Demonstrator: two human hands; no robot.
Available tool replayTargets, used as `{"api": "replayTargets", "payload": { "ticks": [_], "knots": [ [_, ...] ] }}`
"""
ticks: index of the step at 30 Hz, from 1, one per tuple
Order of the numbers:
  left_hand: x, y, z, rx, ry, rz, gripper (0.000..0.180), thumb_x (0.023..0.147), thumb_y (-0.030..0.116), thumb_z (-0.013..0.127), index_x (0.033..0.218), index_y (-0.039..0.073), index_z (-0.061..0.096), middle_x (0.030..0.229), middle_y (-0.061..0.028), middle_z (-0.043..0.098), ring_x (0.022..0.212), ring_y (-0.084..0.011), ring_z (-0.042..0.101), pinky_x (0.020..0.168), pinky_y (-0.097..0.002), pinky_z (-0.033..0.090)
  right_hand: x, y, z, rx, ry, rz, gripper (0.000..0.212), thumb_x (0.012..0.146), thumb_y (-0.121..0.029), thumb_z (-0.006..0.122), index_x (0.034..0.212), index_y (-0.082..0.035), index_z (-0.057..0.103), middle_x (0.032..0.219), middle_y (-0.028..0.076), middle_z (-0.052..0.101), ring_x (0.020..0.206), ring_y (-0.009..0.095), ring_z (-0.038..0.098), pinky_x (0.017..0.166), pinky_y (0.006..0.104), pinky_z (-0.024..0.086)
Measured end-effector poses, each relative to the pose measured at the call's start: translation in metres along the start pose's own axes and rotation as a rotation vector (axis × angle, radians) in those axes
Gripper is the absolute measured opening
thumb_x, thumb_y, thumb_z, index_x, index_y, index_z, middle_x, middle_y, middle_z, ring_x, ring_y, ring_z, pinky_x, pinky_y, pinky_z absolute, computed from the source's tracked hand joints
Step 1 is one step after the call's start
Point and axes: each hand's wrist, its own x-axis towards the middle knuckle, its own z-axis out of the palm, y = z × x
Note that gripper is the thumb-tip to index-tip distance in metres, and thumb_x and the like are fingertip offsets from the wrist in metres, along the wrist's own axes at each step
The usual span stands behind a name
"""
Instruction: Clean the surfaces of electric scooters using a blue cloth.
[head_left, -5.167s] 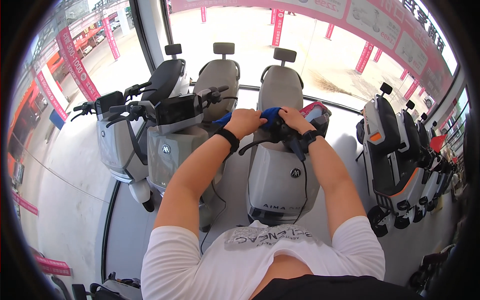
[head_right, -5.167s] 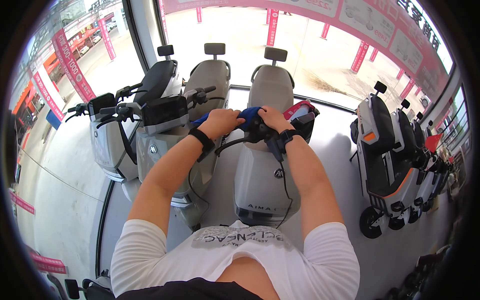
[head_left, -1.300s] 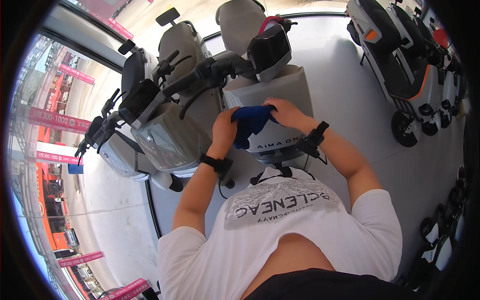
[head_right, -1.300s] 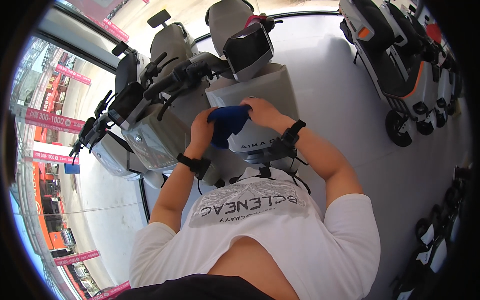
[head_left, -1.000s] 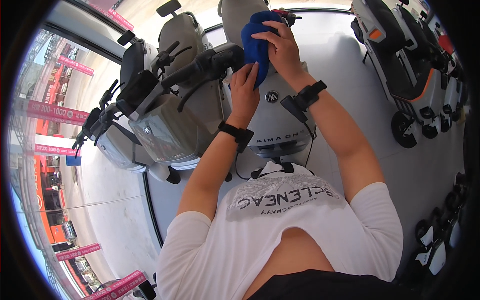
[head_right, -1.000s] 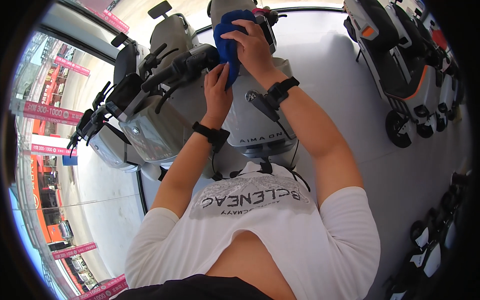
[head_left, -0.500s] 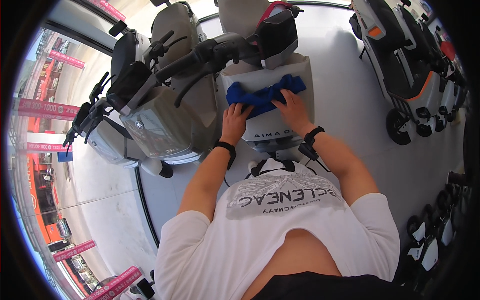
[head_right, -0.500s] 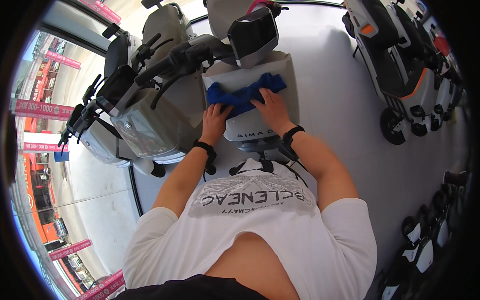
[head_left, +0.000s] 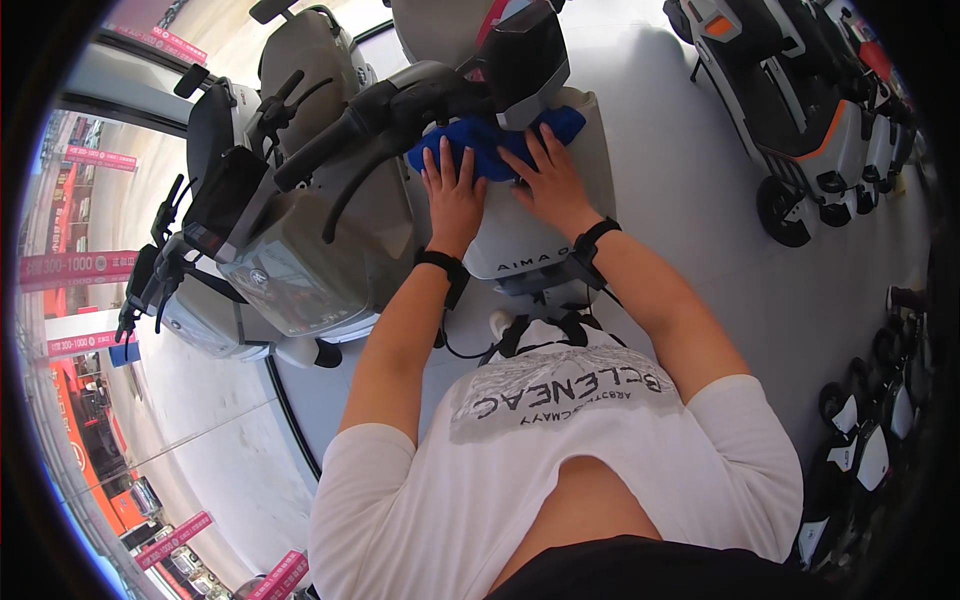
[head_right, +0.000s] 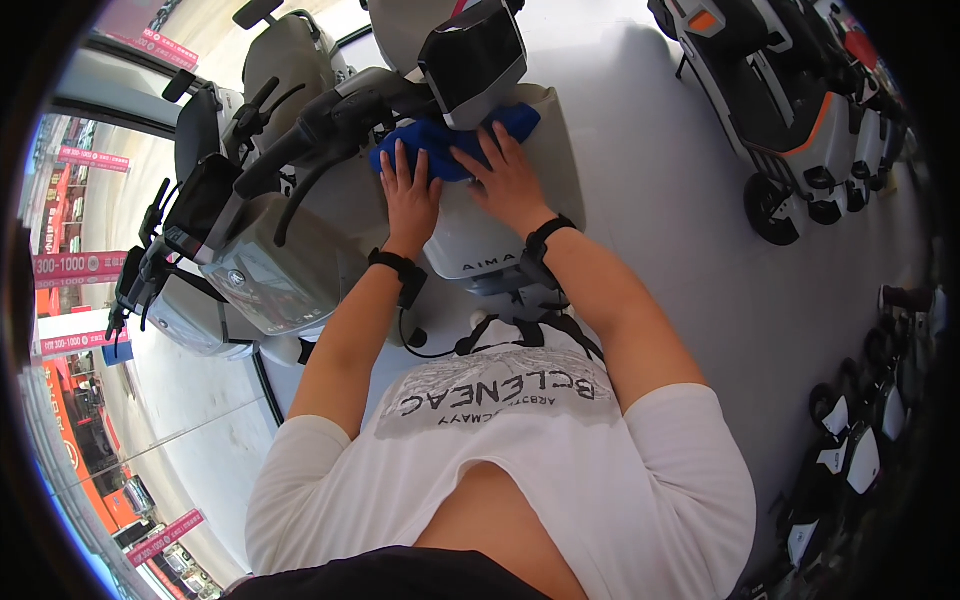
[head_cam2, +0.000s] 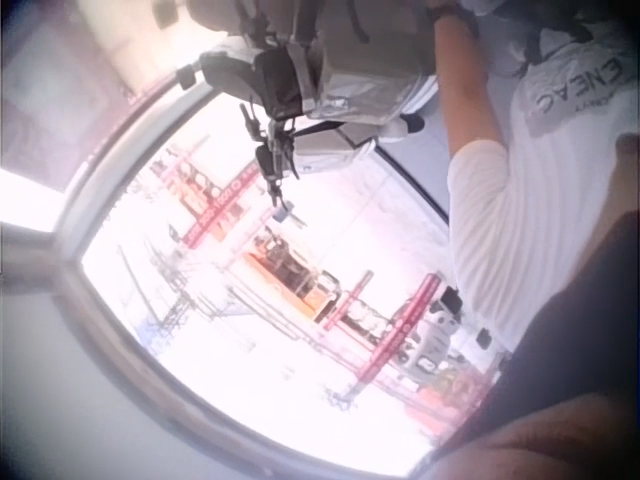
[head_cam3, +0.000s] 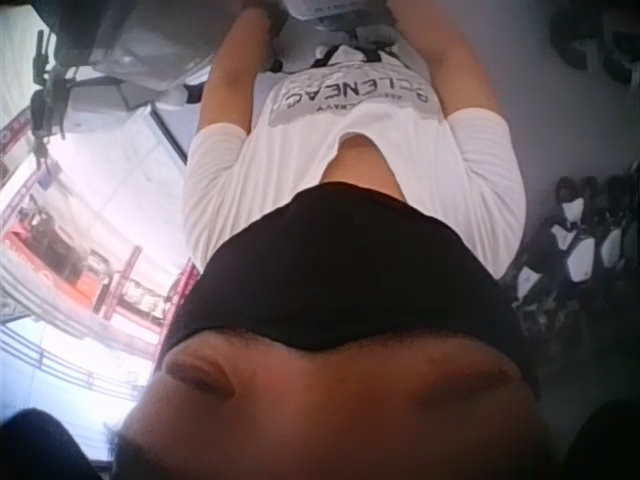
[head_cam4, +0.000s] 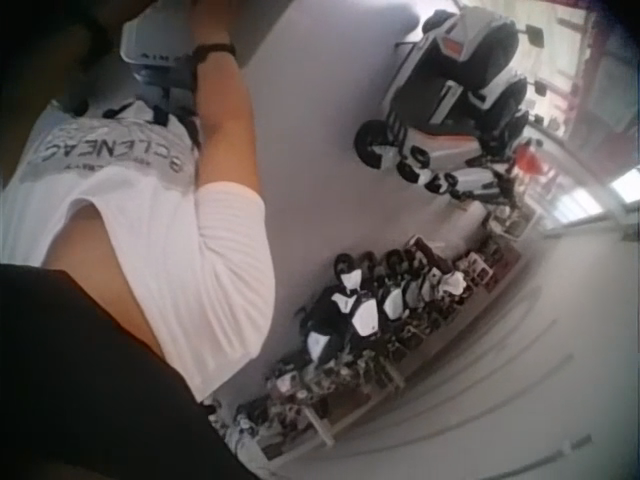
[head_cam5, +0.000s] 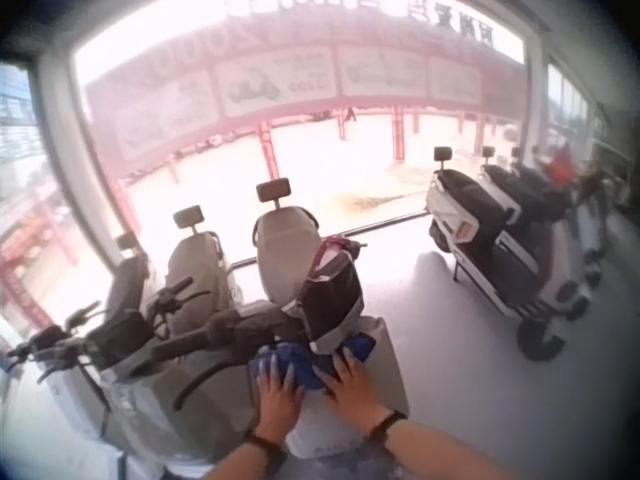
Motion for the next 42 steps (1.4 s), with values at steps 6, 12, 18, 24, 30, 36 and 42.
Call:
{"api": "replayTargets", "payload": {
  "ticks": [6, 12, 18, 24, 30, 36, 42],
  "knots": [
    [-0.073, 0.012, 0.023, 0.028, -0.14, 0.082, 0.052, 0.088, 0.026, 0.062, 0.137, 0.012, 0.049, 0.154, -0.0204, 0.024, 0.14, -0.0515, 0.017, 0.11, -0.0633, 0.021, -0.068, 0.009, 0.007, 0.027, -0.106, -0.002, 0.065, 0.074, -0.021, 0.074, 0.135, -0.026, 0.051, 0.15, 0.016, 0.029, 0.142, 0.039, 0.021, 0.11, 0.052, 0.033],
    [-0.123, 0.027, 0.035, 0.036, -0.274, 0.133, 0.051, 0.085, 0.031, 0.065, 0.132, 0.015, 0.054, 0.147, -0.017, 0.036, 0.139, -0.0468, 0.024, 0.111, -0.0645, 0.019, -0.134, 0.021, 0.007, 0.031, -0.3, -0.005, 0.054, 0.077, -0.024, 0.071, 0.129, -0.025, 0.055, 0.152, 0.013, 0.028, 0.145, 0.037, 0.017, 0.115, 0.053, 0.022],
    [-0.062, 0.02, 0.025, 0.13, -0.148, 0.192, 0.049, 0.087, 0.036, 0.063, 0.131, 0.018, 0.055, 0.15, -0.0158, 0.032, 0.14, -0.0464, 0.022, 0.106, -0.0721, 0.014, -0.084, 0.037, -0.009, -0.06, -0.202, 0.026, 0.054, 0.082, -0.031, 0.068, 0.133, -0.032, 0.053, 0.155, 0.011, 0.026, 0.146, 0.035, 0.015, 0.115, 0.059, 0.014],
    [0.0, 0.026, 0.009, 0.089, -0.065, -0.013, 0.065, 0.087, 0.038, 0.062, 0.146, 0.02, 0.041, 0.159, -0.0136, 0.018, 0.145, -0.0461, 0.007, 0.105, -0.0737, 0.009, -0.019, 0.05, -0.013, 0.023, -0.074, 0.104, 0.062, 0.084, -0.033, 0.067, 0.142, -0.035, 0.042, 0.157, 0.017, 0.02, 0.145, 0.044, 0.011, 0.112, 0.0611, 0.019],
    [0.002, 0.027, 0.017, -0.076, 0.013, -0.106, 0.071, 0.088, 0.036, 0.063, 0.15, 0.015, 0.032, 0.158, -0.0192, 0.014, 0.144, -0.0493, 0.004, 0.109, -0.0679, 0.01, -0.009, 0.043, -0.001, -0.001, -0.032, 0.193, 0.068, 0.085, -0.032, 0.067, 0.145, -0.033, 0.036, 0.156, 0.021, 0.017, 0.143, 0.048, 0.01, 0.109, 0.0661, 0.019],
    [-0.064, 0.021, 0.033, -0.037, -0.022, -0.112, 0.066, 0.087, 0.033, 0.064, 0.144, 0.01, 0.04, 0.154, -0.0254, 0.018, 0.141, -0.0536, 0.013, 0.111, -0.0627, 0.017, -0.065, 0.023, 0.011, 0.011, -0.155, 0.096, 0.069, 0.084, -0.029, 0.067, 0.146, -0.026, 0.037, 0.154, 0.022, 0.021, 0.142, 0.048, 0.015, 0.109, 0.0659, 0.02],
    [-0.164, 0.028, 0.058, -0.127, -0.188, -0.145, 0.059, 0.088, 0.032, 0.064, 0.136, 0.004, 0.046, 0.15, -0.0276, 0.026, 0.14, -0.0539, 0.016, 0.112, -0.0601, 0.019, -0.151, 0.012, 0.025, 0.016, -0.432, -0.069, 0.052, 0.079, -0.024, 0.071, 0.128, -0.019, 0.056, 0.151, 0.016, 0.031, 0.142, 0.04, 0.022, 0.11, 0.0635, 0.021]
  ]
}}
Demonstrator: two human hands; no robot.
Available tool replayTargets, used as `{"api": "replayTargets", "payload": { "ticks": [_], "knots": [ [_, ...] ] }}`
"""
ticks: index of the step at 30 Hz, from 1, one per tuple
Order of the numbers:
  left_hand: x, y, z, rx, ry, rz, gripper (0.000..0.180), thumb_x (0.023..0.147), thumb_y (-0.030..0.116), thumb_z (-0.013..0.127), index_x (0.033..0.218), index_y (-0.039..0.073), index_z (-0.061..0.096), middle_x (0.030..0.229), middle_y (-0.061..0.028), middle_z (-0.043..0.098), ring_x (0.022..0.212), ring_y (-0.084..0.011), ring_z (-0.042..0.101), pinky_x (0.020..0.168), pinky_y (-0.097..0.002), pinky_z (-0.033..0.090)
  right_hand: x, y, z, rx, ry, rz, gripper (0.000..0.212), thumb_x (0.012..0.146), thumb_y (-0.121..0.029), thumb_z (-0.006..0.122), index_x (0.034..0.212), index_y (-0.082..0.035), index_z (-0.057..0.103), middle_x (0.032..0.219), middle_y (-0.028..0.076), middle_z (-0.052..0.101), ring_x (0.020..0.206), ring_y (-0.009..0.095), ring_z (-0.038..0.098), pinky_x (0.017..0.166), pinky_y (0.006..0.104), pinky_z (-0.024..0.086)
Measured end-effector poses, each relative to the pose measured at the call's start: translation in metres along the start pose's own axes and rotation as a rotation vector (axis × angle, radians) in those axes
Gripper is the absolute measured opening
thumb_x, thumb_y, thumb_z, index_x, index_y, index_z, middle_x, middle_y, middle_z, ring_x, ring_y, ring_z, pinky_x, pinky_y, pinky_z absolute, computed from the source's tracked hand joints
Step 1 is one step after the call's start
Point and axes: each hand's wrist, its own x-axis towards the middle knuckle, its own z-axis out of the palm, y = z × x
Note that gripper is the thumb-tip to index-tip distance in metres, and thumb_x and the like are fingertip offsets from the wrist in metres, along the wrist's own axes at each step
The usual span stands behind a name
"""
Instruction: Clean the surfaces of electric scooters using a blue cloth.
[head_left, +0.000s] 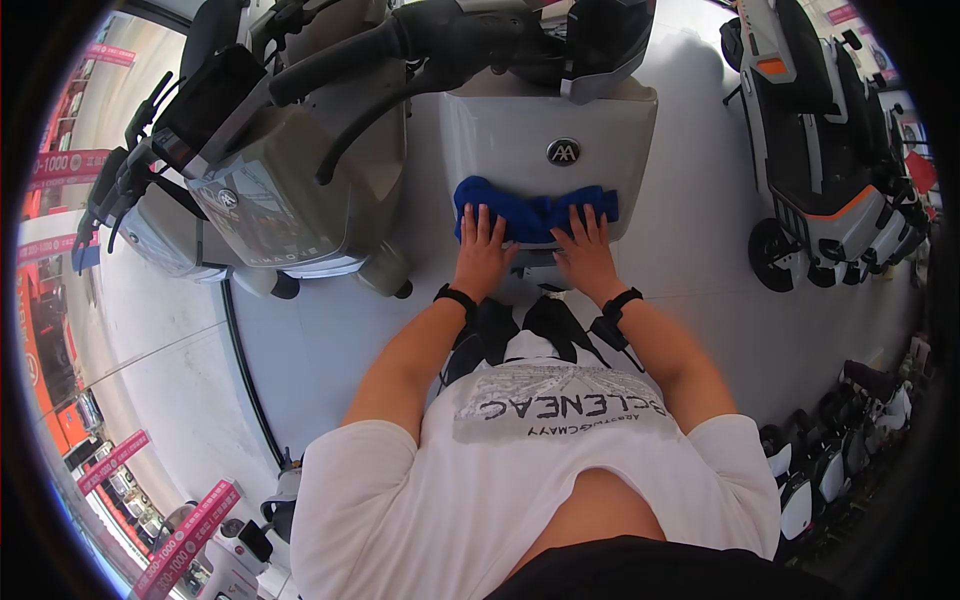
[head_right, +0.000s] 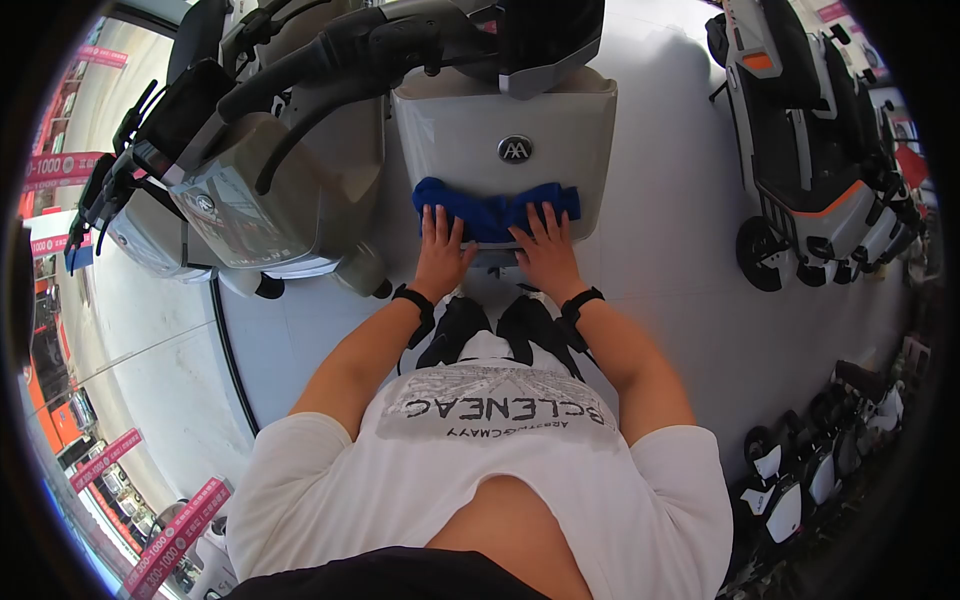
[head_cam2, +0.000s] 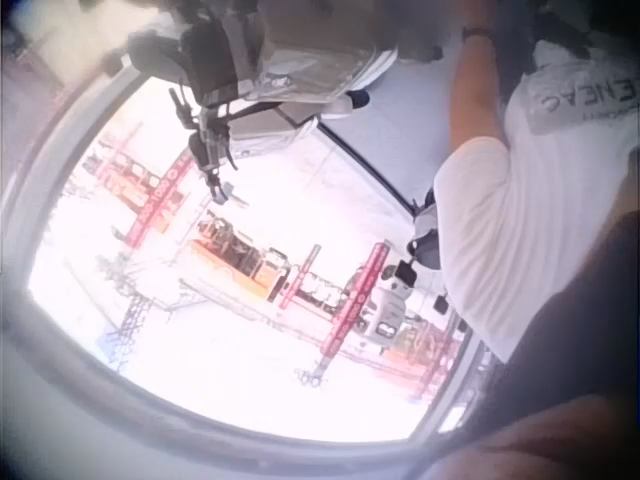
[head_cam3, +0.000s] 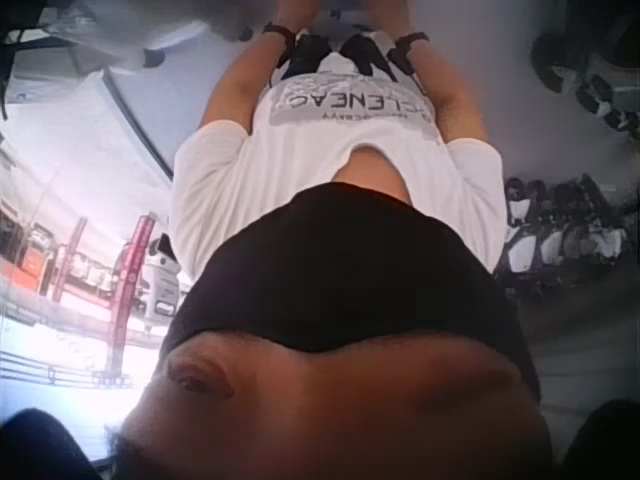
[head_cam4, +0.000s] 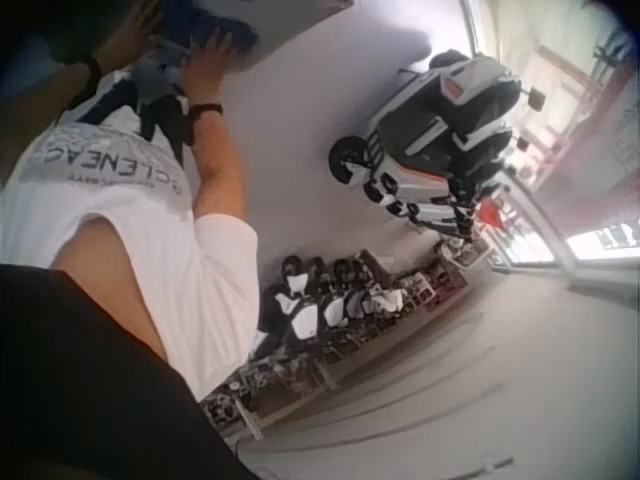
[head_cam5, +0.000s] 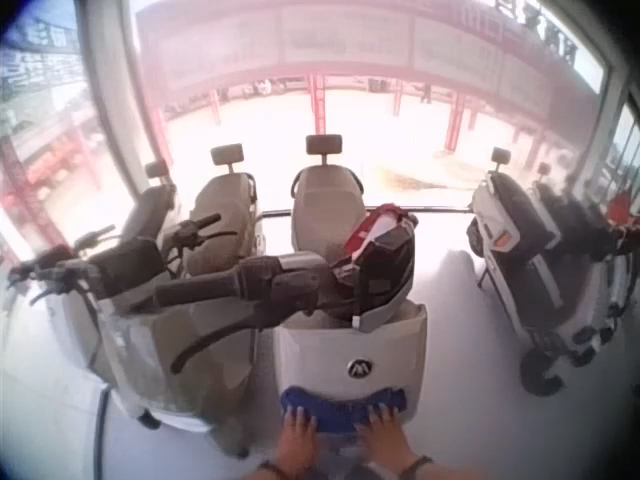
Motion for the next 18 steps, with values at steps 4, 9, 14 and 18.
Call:
{"api": "replayTargets", "payload": {
  "ticks": [4, 9, 14, 18],
  "knots": [
    [-0.007, -0.001, -0.002, -0.081, -0.052, -0.06, 0.05, 0.089, 0.028, 0.063, 0.125, -0.004, 0.051, 0.146, -0.0339, 0.026, 0.139, -0.0547, 0.016, 0.111, -0.0603, 0.022, 0.021, -0.011, -0.007, -0.068, -0.026, -0.122, 0.045, 0.077, -0.023, 0.07, 0.121, -0.021, 0.061, 0.15, 0.01, 0.036, 0.142, 0.034, 0.024, 0.113, 0.0588, 0.021],
    [0.027, -0.025, -0.017, -0.315, 0.136, -0.12, 0.038, 0.089, 0.025, 0.061, 0.11, -0.006, 0.056, 0.147, -0.0333, 0.026, 0.14, -0.0516, 0.018, 0.113, -0.0559, 0.023, 0.086, -0.027, -0.031, -0.19, 0.027, -0.256, 0.047, 0.077, -0.024, 0.069, 0.123, -0.025, 0.061, 0.15, 0.005, 0.038, 0.141, 0.029, 0.028, 0.115, 0.052, 0.019],
    [0.084, -0.069, -0.046, -0.369, 0.143, 0.037, 0.038, 0.087, 0.025, 0.064, 0.107, -0.005, 0.055, 0.148, -0.034, 0.023, 0.141, -0.0505, 0.019, 0.112, -0.0539, 0.026, 0.12, -0.05, -0.04, -0.208, 0.073, -0.154, 0.049, 0.079, -0.026, 0.069, 0.127, -0.024, 0.057, 0.15, 0.008, 0.037, 0.142, 0.033, 0.027, 0.114, 0.0544, 0.019],
    [0.143, -0.085, -0.06, -0.596, 0.25, 0.096, 0.047, 0.088, 0.025, 0.061, 0.127, 0.002, 0.048, 0.153, -0.0256, 0.023, 0.139, -0.0456, 0.028, 0.112, -0.0471, 0.031, 0.16, -0.067, -0.055, -0.206, 0.187, -0.05, 0.058, 0.082, -0.028, 0.067, 0.137, -0.021, 0.049, 0.151, 0.017, 0.033, 0.141, 0.043, 0.023, 0.113, 0.0594, 0.017]
  ]
}}
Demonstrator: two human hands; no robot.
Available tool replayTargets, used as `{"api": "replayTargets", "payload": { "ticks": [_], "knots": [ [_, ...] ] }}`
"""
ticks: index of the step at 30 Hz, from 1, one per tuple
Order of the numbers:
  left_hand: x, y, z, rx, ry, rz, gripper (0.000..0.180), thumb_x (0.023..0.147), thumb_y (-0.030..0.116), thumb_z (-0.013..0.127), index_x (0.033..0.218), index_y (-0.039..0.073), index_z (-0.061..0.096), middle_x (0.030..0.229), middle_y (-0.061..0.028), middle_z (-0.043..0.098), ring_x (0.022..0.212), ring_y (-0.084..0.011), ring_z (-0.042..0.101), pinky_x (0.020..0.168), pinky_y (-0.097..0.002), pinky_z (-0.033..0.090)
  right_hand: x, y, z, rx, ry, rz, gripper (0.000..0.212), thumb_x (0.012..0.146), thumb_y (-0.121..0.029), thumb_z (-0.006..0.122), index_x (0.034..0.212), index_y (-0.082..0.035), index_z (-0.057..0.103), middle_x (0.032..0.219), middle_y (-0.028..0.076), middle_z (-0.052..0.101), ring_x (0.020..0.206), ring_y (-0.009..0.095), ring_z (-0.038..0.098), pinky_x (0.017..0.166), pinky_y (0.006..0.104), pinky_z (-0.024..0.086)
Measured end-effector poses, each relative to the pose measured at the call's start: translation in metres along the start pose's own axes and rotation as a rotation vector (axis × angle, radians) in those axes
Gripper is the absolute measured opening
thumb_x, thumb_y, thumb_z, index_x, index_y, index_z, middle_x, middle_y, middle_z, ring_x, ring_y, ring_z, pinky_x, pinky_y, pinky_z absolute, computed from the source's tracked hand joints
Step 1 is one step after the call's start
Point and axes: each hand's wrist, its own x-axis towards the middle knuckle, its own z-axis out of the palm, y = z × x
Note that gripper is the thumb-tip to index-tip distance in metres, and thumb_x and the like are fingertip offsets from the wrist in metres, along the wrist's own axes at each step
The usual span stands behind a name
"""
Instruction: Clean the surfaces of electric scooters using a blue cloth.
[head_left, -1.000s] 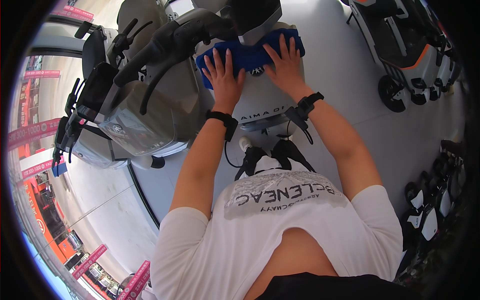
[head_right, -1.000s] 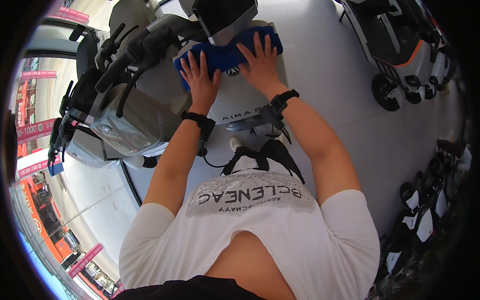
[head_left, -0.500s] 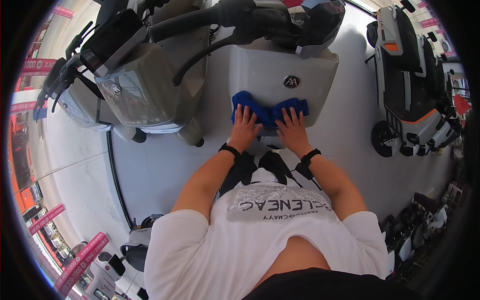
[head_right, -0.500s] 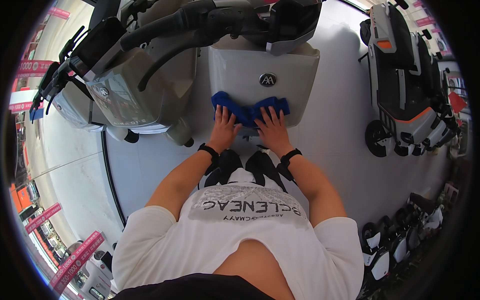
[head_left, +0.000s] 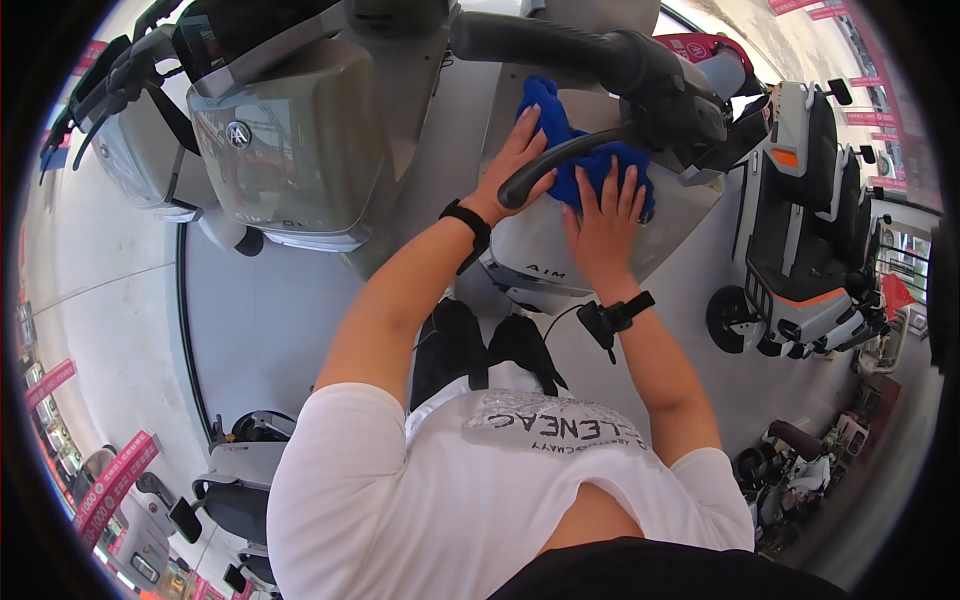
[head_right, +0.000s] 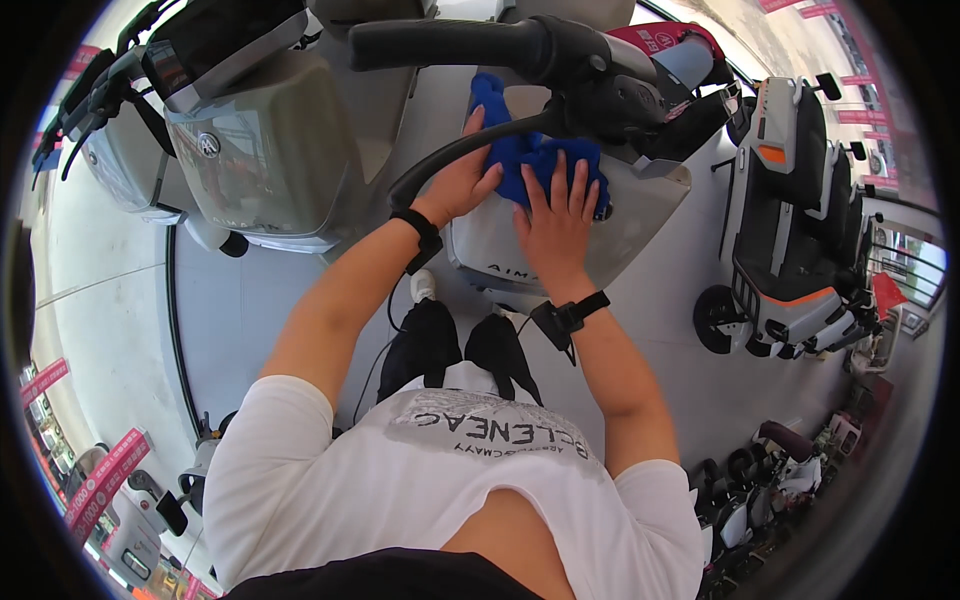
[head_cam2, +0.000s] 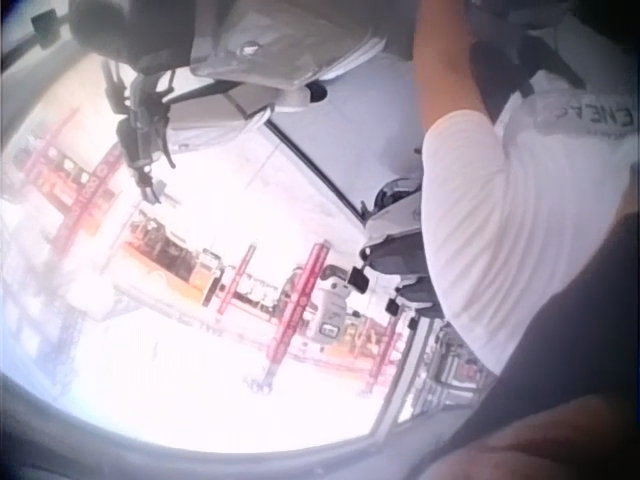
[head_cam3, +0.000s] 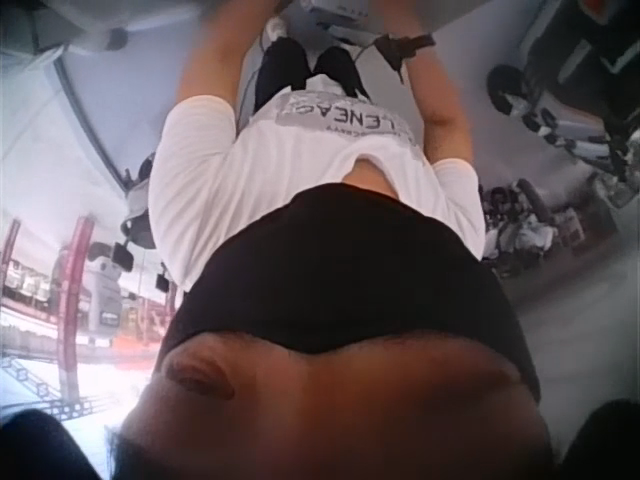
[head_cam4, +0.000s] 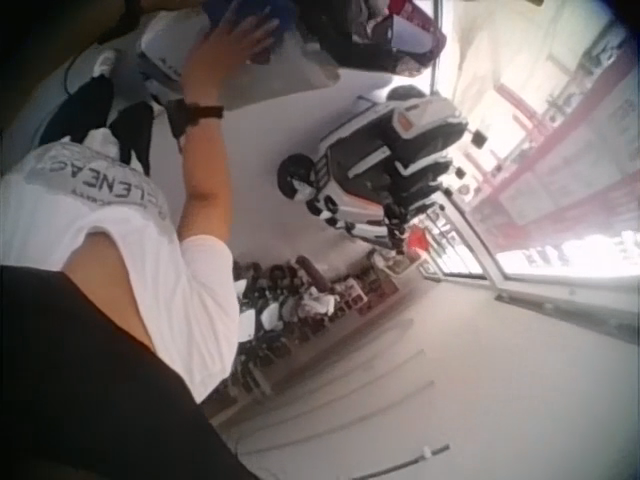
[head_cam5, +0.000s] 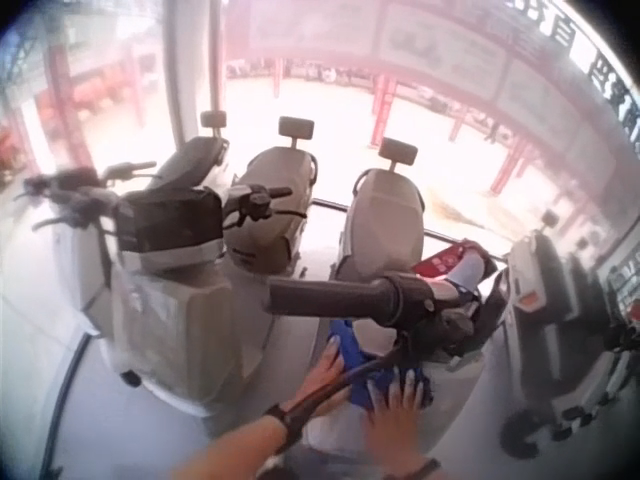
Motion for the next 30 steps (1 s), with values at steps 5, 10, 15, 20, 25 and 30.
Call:
{"api": "replayTargets", "payload": {
  "ticks": [5, 10, 15, 20, 25, 30],
  "knots": [
    [0.027, 0.012, -0.002, -0.217, 0.118, -0.189, 0.061, 0.09, 0.026, 0.054, 0.147, 0.012, 0.035, 0.156, -0.0165, 0.026, 0.138, -0.0384, 0.034, 0.11, -0.0406, 0.034, 0.025, -0.017, 0.002, -0.025, 0.017, 0.2, 0.063, 0.089, -0.034, 0.06, 0.147, -0.02, 0.037, 0.15, 0.025, 0.026, 0.141, 0.051, 0.016, 0.11, 0.0653, 0.014],
    [-0.009, -0.001, 0.01, -0.28, 0.143, -0.221, 0.061, 0.092, 0.026, 0.052, 0.147, 0.01, 0.033, 0.156, -0.0181, 0.024, 0.138, -0.0393, 0.033, 0.111, -0.0412, 0.031, -0.003, -0.028, 0.03, -0.055, 0.113, 0.156, 0.062, 0.09, -0.035, 0.058, 0.147, -0.02, 0.038, 0.15, 0.025, 0.024, 0.14, 0.054, 0.014, 0.109, 0.0669, 0.015],
    [-0.093, -0.022, 0.025, -0.217, 0.078, -0.314, 0.061, 0.096, 0.028, 0.047, 0.147, 0.0, 0.028, 0.156, -0.0236, 0.018, 0.141, -0.0413, 0.026, 0.114, -0.0421, 0.025, -0.051, -0.045, 0.045, -0.114, -0.132, 0.074, 0.066, 0.087, -0.033, 0.064, 0.146, -0.022, 0.038, 0.154, 0.027, 0.013, 0.14, 0.054, 0.008, 0.109, 0.0678, 0.012],
    [-0.162, -0.022, 0.039, -0.249, -0.008, -0.454, 0.062, 0.099, 0.029, 0.043, 0.148, -0.002, 0.023, 0.157, -0.0249, 0.012, 0.142, -0.0421, 0.023, 0.115, -0.0423, 0.024, -0.111, -0.054, 0.074, -0.045, -0.242, -0.017, 0.066, 0.085, -0.03, 0.066, 0.145, -0.022, 0.04, 0.154, 0.027, 0.013, 0.14, 0.055, 0.007, 0.108, 0.0698, 0.012],
    [-0.175, -0.01, 0.04, -0.314, -0.018, -0.651, 0.06, 0.099, 0.027, 0.041, 0.147, -0.003, 0.023, 0.157, -0.0252, 0.013, 0.142, -0.0436, 0.021, 0.115, -0.0426, 0.023, -0.105, -0.063, 0.07, -0.088, -0.246, 0.024, 0.062, 0.083, -0.028, 0.069, 0.14, -0.029, 0.048, 0.152, 0.02, 0.026, 0.139, 0.051, 0.019, 0.108, 0.063, 0.023],
    [-0.107, -0.019, 0.031, -0.168, 0.044, -0.406, 0.06, 0.097, 0.027, 0.044, 0.145, -0.006, 0.029, 0.155, -0.0262, 0.018, 0.141, -0.0423, 0.025, 0.115, -0.0425, 0.024, -0.057, -0.033, 0.046, -0.065, -0.162, -0.024, 0.055, 0.091, -0.035, 0.06, 0.143, -0.026, 0.046, 0.158, 0.02, 0.016, 0.144, 0.048, 0.005, 0.11, 0.0664, 0.008]
  ]
}}
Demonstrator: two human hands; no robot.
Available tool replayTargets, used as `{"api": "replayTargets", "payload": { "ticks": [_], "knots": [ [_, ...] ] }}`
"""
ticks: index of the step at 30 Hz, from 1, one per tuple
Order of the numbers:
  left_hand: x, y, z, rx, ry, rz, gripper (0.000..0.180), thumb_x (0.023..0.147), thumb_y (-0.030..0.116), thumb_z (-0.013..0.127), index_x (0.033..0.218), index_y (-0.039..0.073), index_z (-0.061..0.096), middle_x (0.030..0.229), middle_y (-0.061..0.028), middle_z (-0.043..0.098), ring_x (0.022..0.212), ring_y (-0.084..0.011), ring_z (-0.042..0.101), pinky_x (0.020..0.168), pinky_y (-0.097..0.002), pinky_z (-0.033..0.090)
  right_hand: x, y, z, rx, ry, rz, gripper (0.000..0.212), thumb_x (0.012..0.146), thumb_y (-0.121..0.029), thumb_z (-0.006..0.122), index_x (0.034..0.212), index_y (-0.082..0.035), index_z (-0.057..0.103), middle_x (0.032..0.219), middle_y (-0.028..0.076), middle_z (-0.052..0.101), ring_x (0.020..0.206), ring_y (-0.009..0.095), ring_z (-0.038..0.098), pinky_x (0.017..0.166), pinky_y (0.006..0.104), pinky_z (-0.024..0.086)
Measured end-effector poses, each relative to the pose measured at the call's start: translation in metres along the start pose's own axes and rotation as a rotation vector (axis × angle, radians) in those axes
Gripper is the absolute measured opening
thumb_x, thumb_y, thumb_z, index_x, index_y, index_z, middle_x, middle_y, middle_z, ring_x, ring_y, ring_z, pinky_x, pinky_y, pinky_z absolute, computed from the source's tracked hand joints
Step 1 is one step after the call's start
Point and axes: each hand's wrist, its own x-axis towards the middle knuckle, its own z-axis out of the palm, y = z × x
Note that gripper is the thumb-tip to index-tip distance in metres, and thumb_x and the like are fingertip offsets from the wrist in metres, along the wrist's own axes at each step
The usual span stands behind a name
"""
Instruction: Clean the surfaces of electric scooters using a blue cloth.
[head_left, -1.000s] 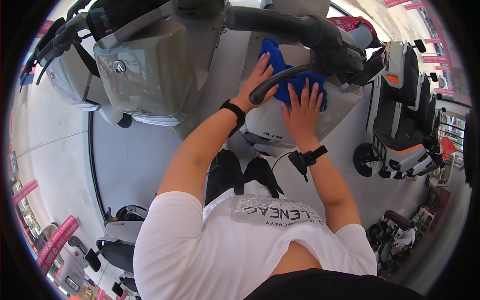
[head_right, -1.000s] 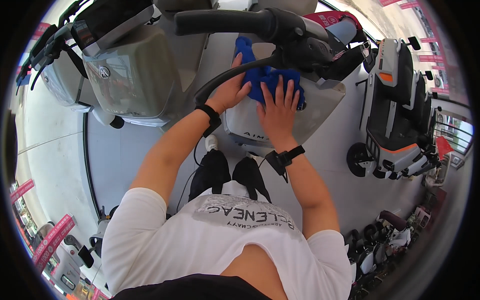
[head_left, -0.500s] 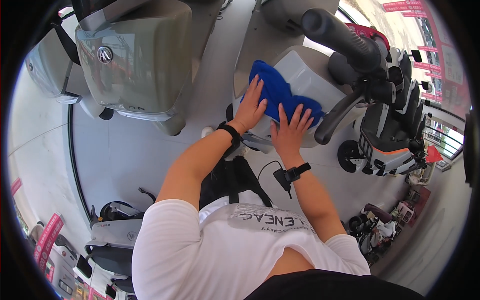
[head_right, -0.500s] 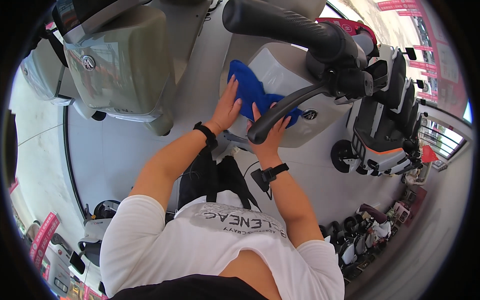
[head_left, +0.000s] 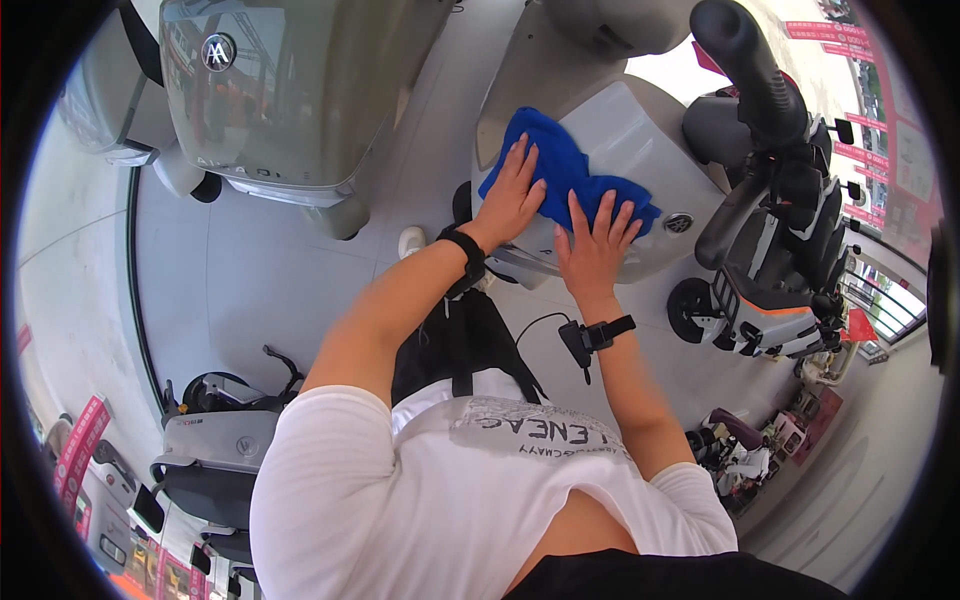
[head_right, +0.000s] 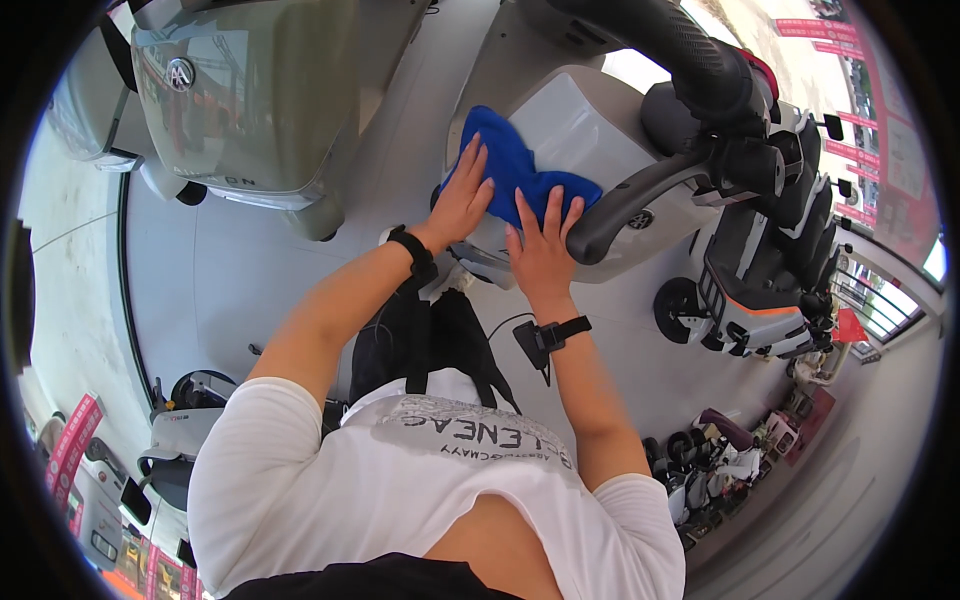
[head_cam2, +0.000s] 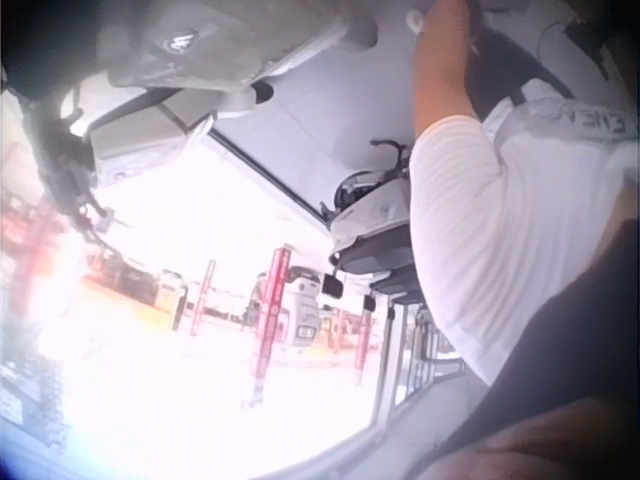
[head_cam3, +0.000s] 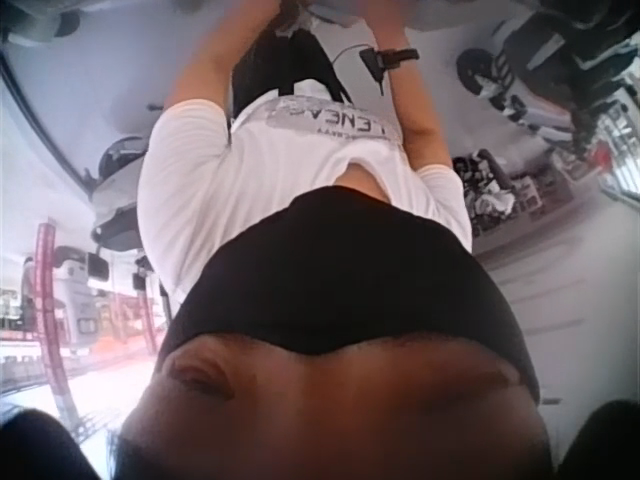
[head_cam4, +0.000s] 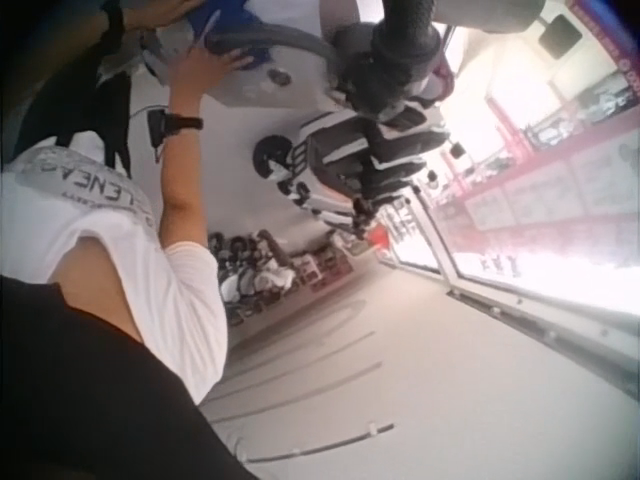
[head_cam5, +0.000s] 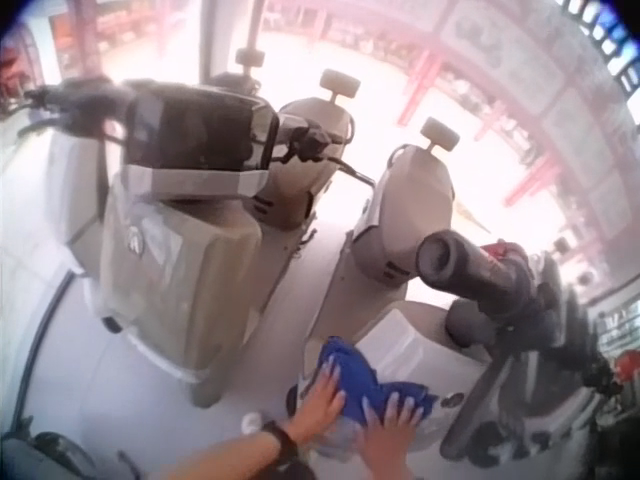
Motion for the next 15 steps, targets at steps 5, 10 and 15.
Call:
{"api": "replayTargets", "payload": {
  "ticks": [5, 10, 15],
  "knots": [
    [0.073, 0.035, -0.014, -0.15, -0.002, 0.044, 0.06, 0.097, 0.03, 0.046, 0.146, 0.0, 0.031, 0.153, -0.027, 0.024, 0.14, -0.0422, 0.028, 0.114, -0.0416, 0.026, 0.06, 0.001, -0.038, 0.055, 0.141, 0.15, 0.055, 0.092, -0.038, 0.058, 0.144, -0.029, 0.043, 0.158, 0.022, 0.01, 0.143, 0.052, 0.002, 0.107, 0.0702, 0.007],
    [0.045, 0.0, -0.006, -0.173, -0.005, 0.005, 0.06, 0.1, 0.035, 0.041, 0.149, 0.002, 0.027, 0.153, -0.0278, 0.022, 0.142, -0.0415, 0.025, 0.115, -0.0403, 0.024, 0.052, -0.009, -0.024, -0.05, 0.092, 0.165, 0.054, 0.092, -0.039, 0.058, 0.143, -0.036, 0.043, 0.159, 0.02, 0.008, 0.142, 0.053, 0.004, 0.106, 0.0725, 0.007],
    [-0.023, -0.051, 0.017, -0.211, 0.015, -0.164, 0.058, 0.103, 0.035, 0.033, 0.15, 0.002, 0.023, 0.155, -0.027, 0.019, 0.145, -0.0382, 0.018, 0.117, -0.0382, 0.018, 0.006, -0.018, 0.016, -0.057, 0.03, -0.016, 0.06, 0.087, -0.036, 0.063, 0.143, -0.038, 0.042, 0.157, 0.007, 0.025, 0.143, 0.041, 0.016, 0.109, 0.067, 0.009]
  ]
}}
